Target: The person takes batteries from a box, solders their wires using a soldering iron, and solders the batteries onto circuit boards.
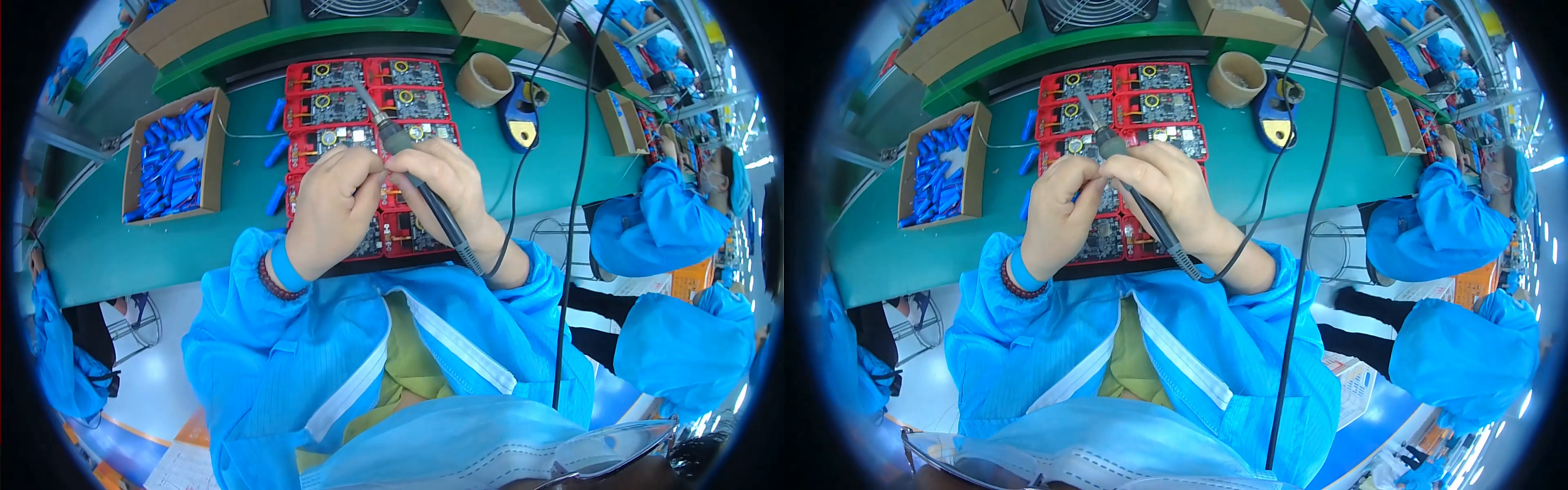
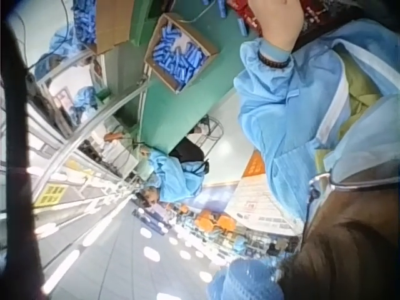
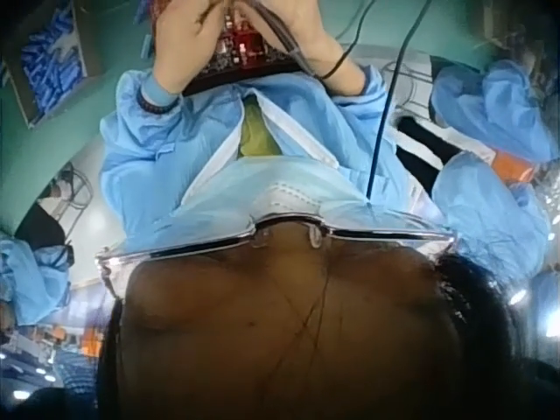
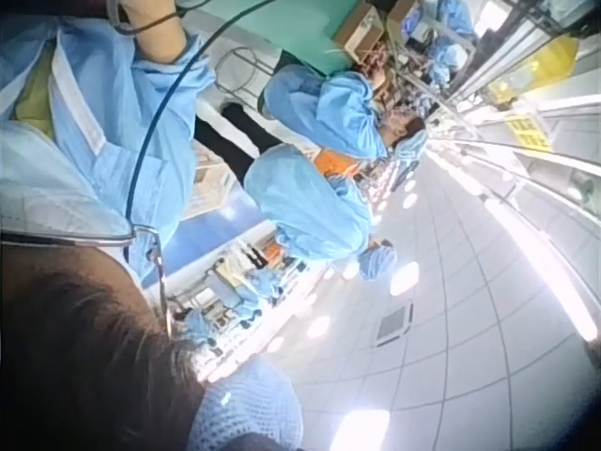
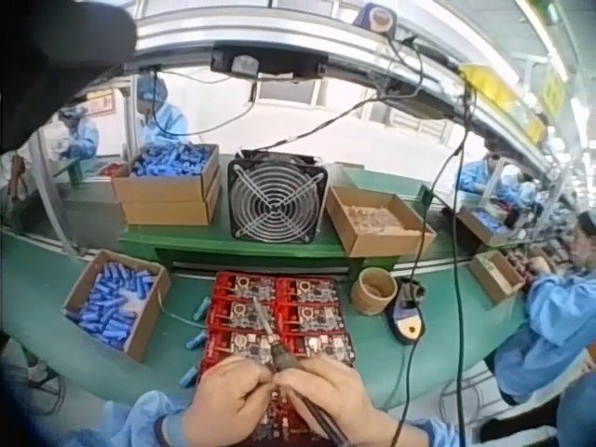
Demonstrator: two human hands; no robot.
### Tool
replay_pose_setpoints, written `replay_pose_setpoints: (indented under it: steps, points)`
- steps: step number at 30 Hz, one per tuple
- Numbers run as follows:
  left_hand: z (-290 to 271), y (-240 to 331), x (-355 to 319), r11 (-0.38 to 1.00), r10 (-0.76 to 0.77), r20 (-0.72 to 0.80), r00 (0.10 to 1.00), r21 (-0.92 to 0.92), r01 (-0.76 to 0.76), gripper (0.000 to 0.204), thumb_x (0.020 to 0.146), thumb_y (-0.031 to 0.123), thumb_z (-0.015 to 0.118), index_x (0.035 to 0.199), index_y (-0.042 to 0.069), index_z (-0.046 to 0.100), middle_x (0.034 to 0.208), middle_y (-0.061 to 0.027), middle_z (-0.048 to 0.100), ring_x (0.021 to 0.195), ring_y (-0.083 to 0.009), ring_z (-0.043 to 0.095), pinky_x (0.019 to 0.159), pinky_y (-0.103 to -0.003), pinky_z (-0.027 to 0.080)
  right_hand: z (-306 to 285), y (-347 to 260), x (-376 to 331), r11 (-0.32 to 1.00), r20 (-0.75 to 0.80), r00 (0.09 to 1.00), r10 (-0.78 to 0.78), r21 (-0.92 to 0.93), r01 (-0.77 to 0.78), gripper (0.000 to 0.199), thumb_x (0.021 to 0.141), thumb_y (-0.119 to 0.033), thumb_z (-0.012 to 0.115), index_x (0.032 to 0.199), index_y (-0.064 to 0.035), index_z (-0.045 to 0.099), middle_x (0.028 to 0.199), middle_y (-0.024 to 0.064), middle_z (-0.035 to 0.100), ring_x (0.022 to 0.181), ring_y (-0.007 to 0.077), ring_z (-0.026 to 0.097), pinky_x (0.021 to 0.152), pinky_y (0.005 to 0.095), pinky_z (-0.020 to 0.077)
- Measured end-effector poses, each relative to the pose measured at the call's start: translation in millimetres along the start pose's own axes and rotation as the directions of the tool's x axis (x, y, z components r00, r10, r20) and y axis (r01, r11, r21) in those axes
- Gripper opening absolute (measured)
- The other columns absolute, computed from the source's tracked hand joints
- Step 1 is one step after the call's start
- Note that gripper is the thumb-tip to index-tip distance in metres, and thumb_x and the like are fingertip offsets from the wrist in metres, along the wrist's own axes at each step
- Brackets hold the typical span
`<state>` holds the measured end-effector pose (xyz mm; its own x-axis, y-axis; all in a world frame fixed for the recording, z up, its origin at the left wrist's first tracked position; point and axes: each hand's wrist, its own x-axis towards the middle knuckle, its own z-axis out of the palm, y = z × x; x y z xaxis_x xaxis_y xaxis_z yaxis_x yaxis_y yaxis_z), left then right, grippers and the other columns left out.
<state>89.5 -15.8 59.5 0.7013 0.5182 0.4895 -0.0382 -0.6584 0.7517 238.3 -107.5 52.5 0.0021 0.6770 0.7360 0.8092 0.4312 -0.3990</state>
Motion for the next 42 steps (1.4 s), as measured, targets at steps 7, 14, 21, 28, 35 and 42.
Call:
replay_pose_setpoints:
  steps: [7,14,21,28,35,42]
  points:
    - [-16.9,0.3,9.5,0.987,-0.159,-0.209,0.965,-0.056,0.151,0.005,0.085,0.003,0.056,0.081,0.001,0.053,0.070,-0.0082,0.052,0.062,-0.0186,0.052,0.058,-0.032,0.042,-38.4,24.7,3.9,0.982,-0.054,0.998,-0.025,-0.187,0.014,0.039,0.064,0.006,0.064,0.100,-0.0080,0.059,0.085,0.0101,0.058,0.071,0.0274,0.056,0.062,0.0341,0.0457]
    - [-22.4,-13.3,29.8,0.971,-0.184,-0.100,0.978,-0.175,0.165,0.005,0.087,0.003,0.055,0.083,0.000,0.053,0.073,-0.0034,0.052,0.066,-0.0087,0.049,0.059,-0.024,0.041,-89.8,102.7,51.4,0.943,-0.512,0.855,0.076,-0.241,-0.228,0.019,0.084,-0.002,0.062,0.102,-0.0086,0.059,0.086,0.0038,0.060,0.076,0.0069,0.055,0.063,0.0212,0.0444]
    - [-6.3,-16.3,44.5,0.946,-0.216,-0.075,0.973,-0.263,0.190,0.006,0.087,0.004,0.056,0.083,0.000,0.053,0.072,-0.0031,0.051,0.066,-0.0085,0.048,0.059,-0.025,0.040,-110.6,150.7,78.7,0.870,-0.374,0.925,0.063,-0.434,-0.235,0.027,0.080,-0.008,0.065,0.106,-0.0120,0.059,0.090,0.0058,0.062,0.085,0.0227,0.056,0.076,0.0333,0.0455]
    - [11.4,-13.4,64.5,0.944,-0.141,-0.038,0.989,-0.308,0.123,0.007,0.088,0.005,0.055,0.082,0.001,0.052,0.069,-0.0043,0.051,0.062,-0.0098,0.049,0.056,-0.027,0.040,-31.0,44.1,44.2,0.971,-0.160,0.960,0.231,0.098,-0.218,0.033,0.070,0.002,0.070,0.100,-0.0073,0.057,0.089,0.0049,0.061,0.084,0.0195,0.058,0.074,0.0294,0.0468]
    - [18.9,-11.9,62.3,0.962,-0.142,0.000,0.990,-0.237,0.138,0.006,0.086,0.005,0.056,0.083,0.001,0.052,0.070,-0.0087,0.051,0.063,-0.0161,0.051,0.057,-0.029,0.042,-20.3,40.3,35.0,0.976,-0.139,0.971,0.193,0.130,-0.175,0.031,0.068,0.007,0.067,0.094,-0.0059,0.058,0.084,0.0078,0.060,0.073,0.0245,0.057,0.066,0.0334,0.0455]
    - [-13.5,-43.5,63.9,0.925,-0.257,-0.213,0.943,-0.335,0.177,0.008,0.090,0.007,0.054,0.083,0.003,0.053,0.071,0.0017,0.049,0.066,-0.0041,0.043,0.058,-0.021,0.037,-53.1,65.0,23.8,0.973,-0.387,0.904,0.182,-0.061,-0.223,0.025,0.076,0.009,0.061,0.095,-0.0050,0.054,0.084,0.0086,0.057,0.073,0.0210,0.057,0.068,0.0296,0.0449]
